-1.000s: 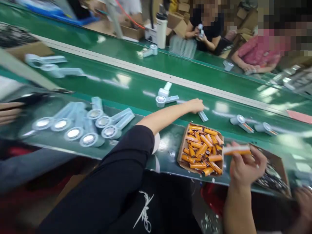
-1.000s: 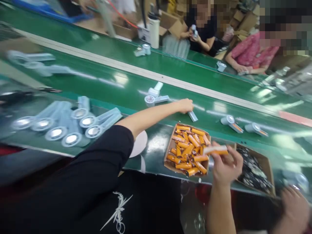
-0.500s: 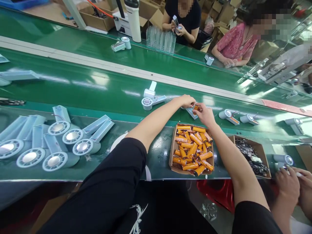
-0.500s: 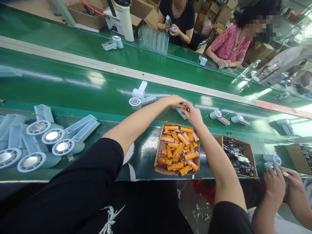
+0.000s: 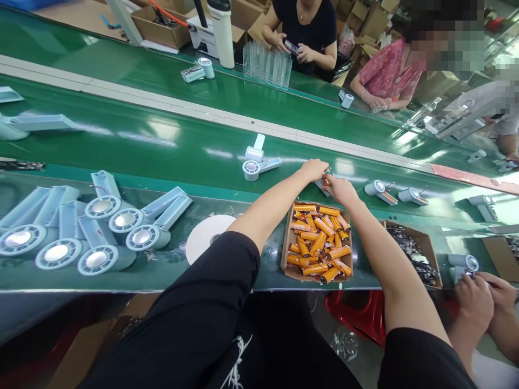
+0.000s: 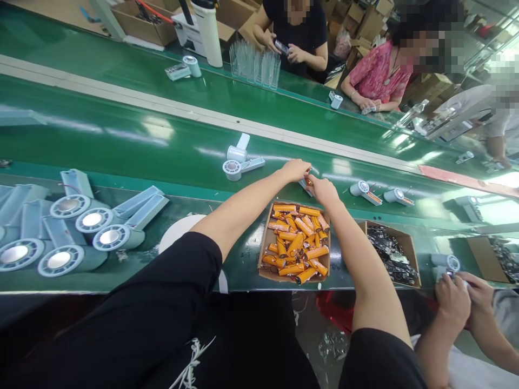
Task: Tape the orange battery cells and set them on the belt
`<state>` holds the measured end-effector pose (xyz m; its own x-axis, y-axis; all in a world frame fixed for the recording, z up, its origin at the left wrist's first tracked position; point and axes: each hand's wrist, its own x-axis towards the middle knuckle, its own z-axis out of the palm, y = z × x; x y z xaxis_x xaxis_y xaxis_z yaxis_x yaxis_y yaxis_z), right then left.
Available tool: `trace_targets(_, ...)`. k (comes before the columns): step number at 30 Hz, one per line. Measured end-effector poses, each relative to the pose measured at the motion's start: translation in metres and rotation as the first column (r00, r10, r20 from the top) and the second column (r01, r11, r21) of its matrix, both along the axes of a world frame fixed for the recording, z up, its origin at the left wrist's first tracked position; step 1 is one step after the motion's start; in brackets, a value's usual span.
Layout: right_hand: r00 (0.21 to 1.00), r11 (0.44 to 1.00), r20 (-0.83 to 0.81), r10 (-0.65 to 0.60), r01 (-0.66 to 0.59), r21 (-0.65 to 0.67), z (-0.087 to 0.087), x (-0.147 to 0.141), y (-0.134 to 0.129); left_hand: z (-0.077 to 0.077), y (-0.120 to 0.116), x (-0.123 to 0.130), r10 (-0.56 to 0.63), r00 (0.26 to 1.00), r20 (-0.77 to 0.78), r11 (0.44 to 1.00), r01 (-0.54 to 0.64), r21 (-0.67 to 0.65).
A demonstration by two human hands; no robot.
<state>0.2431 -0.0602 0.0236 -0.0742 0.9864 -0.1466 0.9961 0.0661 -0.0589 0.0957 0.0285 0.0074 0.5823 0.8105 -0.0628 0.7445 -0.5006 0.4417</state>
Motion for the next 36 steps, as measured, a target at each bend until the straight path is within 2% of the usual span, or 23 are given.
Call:
trace_targets(3,0.995,1.0,-0.094,-0.021,0.021,0.005,0.0,-0.004,0.004,0.002,-0.004,0.001,0.03,0.999,0.025,0.999,-0.029,-0.031)
trace_targets(6,0.968,0.996,-0.248,-0.029,0.049,0.076,0.005,-0.01,0.004,0.005,-0.007,0.004,0.06,0.997,0.046,0.997,-0.058,-0.053)
trace_targets(10,0.914,0.98,-0.403,0.036,0.047,0.194,0.029,-0.009,-0.006,0.018,-0.017,0.011,0.093,0.991,0.101,0.995,-0.089,-0.04)
trace_targets(13,0.899,0.971,-0.427,0.102,0.004,0.239,0.047,0.006,-0.026,0.03,-0.044,-0.001,0.099,0.977,0.187,0.994,-0.104,0.017)
trace_targets(15,0.896,0.968,-0.422,0.136,-0.03,0.248,0.05,0.021,-0.053,0.031,-0.079,-0.034,0.045,0.966,0.254,0.996,-0.062,0.061)
trace_targets(16,0.894,0.966,-0.418,0.16,-0.054,0.253,0.048,0.029,-0.072,0.028,-0.102,-0.061,0.0,0.96,0.282,0.996,-0.024,0.083)
trace_targets(18,0.88,0.95,-0.415,0.23,-0.109,0.293,0.038,0.043,-0.121,0.016,-0.155,-0.13,-0.144,0.925,0.352,0.983,0.091,0.162)
trace_targets(20,0.849,0.917,-0.435,0.299,-0.13,0.377,0.027,0.049,-0.178,-0.001,-0.214,-0.209,-0.168,0.926,0.338,0.973,0.1,0.21)
trace_targets(22,0.821,0.891,-0.471,0.321,-0.095,0.443,0.02,0.043,-0.231,-0.017,-0.271,-0.276,-0.137,0.963,0.231,0.974,0.089,0.207)
trace_targets(23,0.8,0.886,-0.494,0.34,-0.096,0.454,0.02,0.037,-0.252,-0.023,-0.295,-0.301,-0.091,0.985,0.144,0.978,0.061,0.202)
trace_targets(25,0.738,0.882,-0.539,0.406,-0.162,0.442,0.023,0.017,-0.279,-0.033,-0.33,-0.331,0.03,0.999,-0.027,0.98,-0.024,0.199)
trace_targets(27,0.643,0.87,-0.594,0.483,-0.278,0.407,0.029,-0.01,-0.285,-0.038,-0.345,-0.337,0.119,0.986,-0.117,0.971,-0.091,0.22)
trace_targets(29,0.562,0.874,-0.67,0.485,-0.34,0.347,0.035,-0.039,-0.279,-0.036,-0.344,-0.328,0.118,0.988,-0.095,0.964,-0.091,0.249)
trace_targets(31,0.529,0.917,-0.764,0.368,-0.342,0.205,0.042,-0.066,-0.269,-0.024,-0.337,-0.311,0.096,0.995,0.0,0.943,-0.091,0.321)
trace_targets(33,0.52,0.933,-0.83,0.202,-0.359,0.002,0.049,-0.09,-0.261,-0.008,-0.331,-0.292,0.097,0.988,0.12,0.891,-0.139,0.432)
trace_targets(35,0.483,0.886,-0.868,0.119,-0.446,-0.127,0.052,-0.108,-0.26,0.007,-0.33,-0.275,0.086,0.97,0.228,0.828,-0.197,0.525)
trace_targets(36,0.442,0.847,-0.889,0.121,-0.512,-0.139,0.051,-0.116,-0.262,0.012,-0.33,-0.269,0.065,0.961,0.268,0.809,-0.208,0.55)
